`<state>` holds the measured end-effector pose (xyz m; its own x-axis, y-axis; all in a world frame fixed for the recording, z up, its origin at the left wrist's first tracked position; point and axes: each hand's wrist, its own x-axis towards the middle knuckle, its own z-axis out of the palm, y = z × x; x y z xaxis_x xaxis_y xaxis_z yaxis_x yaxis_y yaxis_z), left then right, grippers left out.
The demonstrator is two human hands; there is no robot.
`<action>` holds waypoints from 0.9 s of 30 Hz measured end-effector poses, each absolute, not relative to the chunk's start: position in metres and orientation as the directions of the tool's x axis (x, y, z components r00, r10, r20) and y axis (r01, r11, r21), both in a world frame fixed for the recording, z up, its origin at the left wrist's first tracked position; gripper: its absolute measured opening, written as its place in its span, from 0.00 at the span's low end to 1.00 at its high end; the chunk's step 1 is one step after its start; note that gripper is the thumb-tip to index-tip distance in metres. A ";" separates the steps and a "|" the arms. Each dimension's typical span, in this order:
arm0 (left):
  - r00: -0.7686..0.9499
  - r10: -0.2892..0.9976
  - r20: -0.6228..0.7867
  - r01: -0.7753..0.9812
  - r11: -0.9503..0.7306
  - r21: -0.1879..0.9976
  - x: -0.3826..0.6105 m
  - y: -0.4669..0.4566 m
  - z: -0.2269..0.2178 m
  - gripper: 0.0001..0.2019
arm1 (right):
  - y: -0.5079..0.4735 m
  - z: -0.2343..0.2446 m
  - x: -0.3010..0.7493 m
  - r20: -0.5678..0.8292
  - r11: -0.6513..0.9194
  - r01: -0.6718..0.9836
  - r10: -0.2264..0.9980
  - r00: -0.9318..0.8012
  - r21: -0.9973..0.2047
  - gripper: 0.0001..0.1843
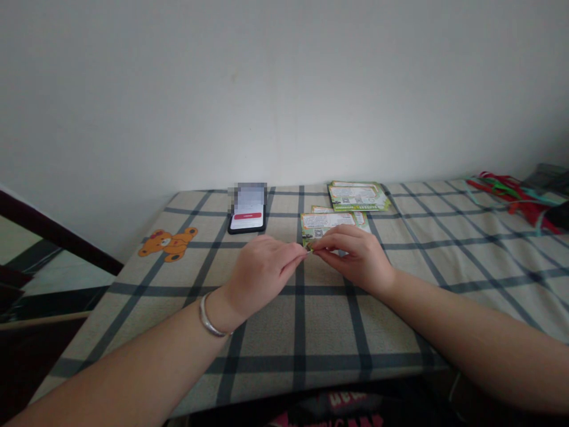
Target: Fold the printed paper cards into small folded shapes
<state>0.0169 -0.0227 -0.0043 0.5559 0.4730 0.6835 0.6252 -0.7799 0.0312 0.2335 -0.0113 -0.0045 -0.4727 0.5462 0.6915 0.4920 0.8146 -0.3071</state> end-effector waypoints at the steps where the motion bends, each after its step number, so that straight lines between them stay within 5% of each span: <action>1: 0.564 0.463 0.684 0.625 -0.781 0.014 0.017 -0.023 -0.004 0.04 | -0.011 -0.005 0.234 0.694 0.817 0.493 0.541 -0.475 -0.300 0.06; 17: 0.582 0.495 0.645 0.659 -0.752 -0.018 0.018 -0.027 0.000 0.05 | -0.014 -0.003 0.232 0.679 0.800 0.580 0.513 -0.525 -0.155 0.06; 27: 0.552 0.545 0.631 0.690 -0.723 0.021 0.021 -0.028 0.001 0.04 | -0.013 -0.001 0.234 0.659 0.748 0.639 0.574 -0.486 -0.179 0.07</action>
